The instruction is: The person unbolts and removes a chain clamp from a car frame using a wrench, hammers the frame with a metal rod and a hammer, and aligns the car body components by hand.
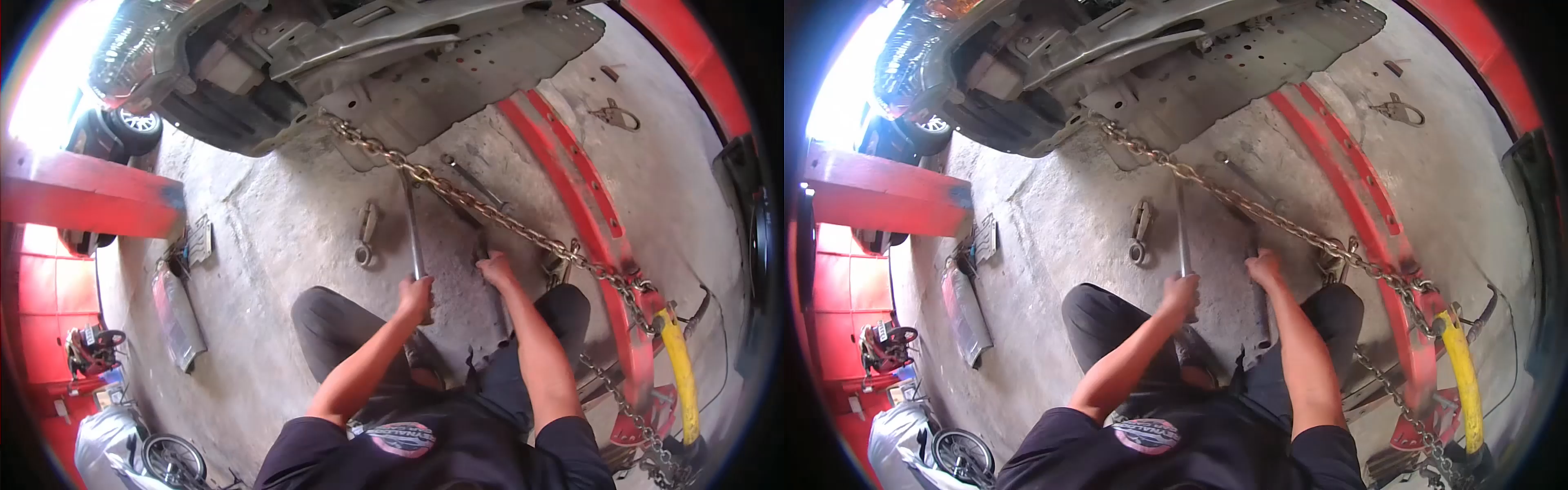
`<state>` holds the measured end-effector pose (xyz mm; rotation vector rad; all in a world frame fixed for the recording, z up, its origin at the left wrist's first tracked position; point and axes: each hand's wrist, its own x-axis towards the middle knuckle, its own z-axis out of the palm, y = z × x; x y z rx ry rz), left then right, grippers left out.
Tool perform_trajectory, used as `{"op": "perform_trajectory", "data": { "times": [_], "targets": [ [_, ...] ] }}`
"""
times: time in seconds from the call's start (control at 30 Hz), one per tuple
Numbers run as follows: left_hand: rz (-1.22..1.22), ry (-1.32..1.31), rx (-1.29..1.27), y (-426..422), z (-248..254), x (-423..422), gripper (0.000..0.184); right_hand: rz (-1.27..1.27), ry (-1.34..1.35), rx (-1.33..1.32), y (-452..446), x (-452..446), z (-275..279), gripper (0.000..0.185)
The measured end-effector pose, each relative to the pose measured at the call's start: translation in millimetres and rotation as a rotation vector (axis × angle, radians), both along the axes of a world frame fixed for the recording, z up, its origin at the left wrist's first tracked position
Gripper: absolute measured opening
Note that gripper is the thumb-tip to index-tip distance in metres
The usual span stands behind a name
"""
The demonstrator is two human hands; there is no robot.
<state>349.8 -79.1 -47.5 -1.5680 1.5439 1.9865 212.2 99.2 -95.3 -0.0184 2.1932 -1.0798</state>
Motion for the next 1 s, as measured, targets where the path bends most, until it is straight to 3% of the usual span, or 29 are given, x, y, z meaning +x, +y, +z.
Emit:
{"op": "perform_trajectory", "data": {
  "times": [0.03, 0.1, 0.23, 0.33, 0.43, 0.53, 0.67, 0.73, 0.87, 1.0],
  "targets": [
    [0.057, 0.065, 0.07, 2.6, 44.2, 13.0, 0.017, 0.009, 0.071, 0.008, 1.6, 10.7, -5.3, 0.034],
    [-0.07, 0.029, 0.052, 3.1, 114.5, 49.6, 0.022, -0.044, 0.049, -0.045, -6.5, 33.4, -52.5, 0.04],
    [-0.22, 0.022, 0.046, 12.3, 211.4, 140.0, 0.027, -0.101, -0.129, 0.008, -13.3, 44.9, -39.5, 0.039],
    [-0.141, 0.045, 0.098, 29.0, 266.3, 189.2, 0.029, -0.284, -0.195, -0.3, -4.0, 45.4, -53.9, 0.019],
    [-0.063, 0.122, 0.154, 42.3, 301.6, 211.9, 0.035, -0.559, -0.539, -0.466, -3.4, 44.5, -34.8, 0.016],
    [-0.053, 0.298, 0.209, 47.4, 303.0, 196.5, 0.039, -0.52, -0.358, -0.416, -4.6, 65.9, -63.3, 0.023],
    [-0.126, 0.261, 0.103, 48.7, 267.8, 125.4, 0.042, -0.395, -0.131, -0.32, -15.1, 87.2, -116.1, 0.036],
    [-0.093, 0.315, 0.109, 47.8, 249.3, 78.3, 0.042, -0.373, -0.084, -0.229, -26.0, 89.3, -58.1, 0.04],
    [-0.003, 0.377, 0.076, 41.0, 204.8, -2.4, 0.029, -0.219, -0.148, -0.167, -14.3, 90.6, -4.6, 0.036],
    [-0.023, 0.559, 0.307, 3.3, 154.6, -58.4, 0.026, -0.194, -0.377, -0.344, 7.8, 83.3, -0.3, 0.033]
  ]
}}
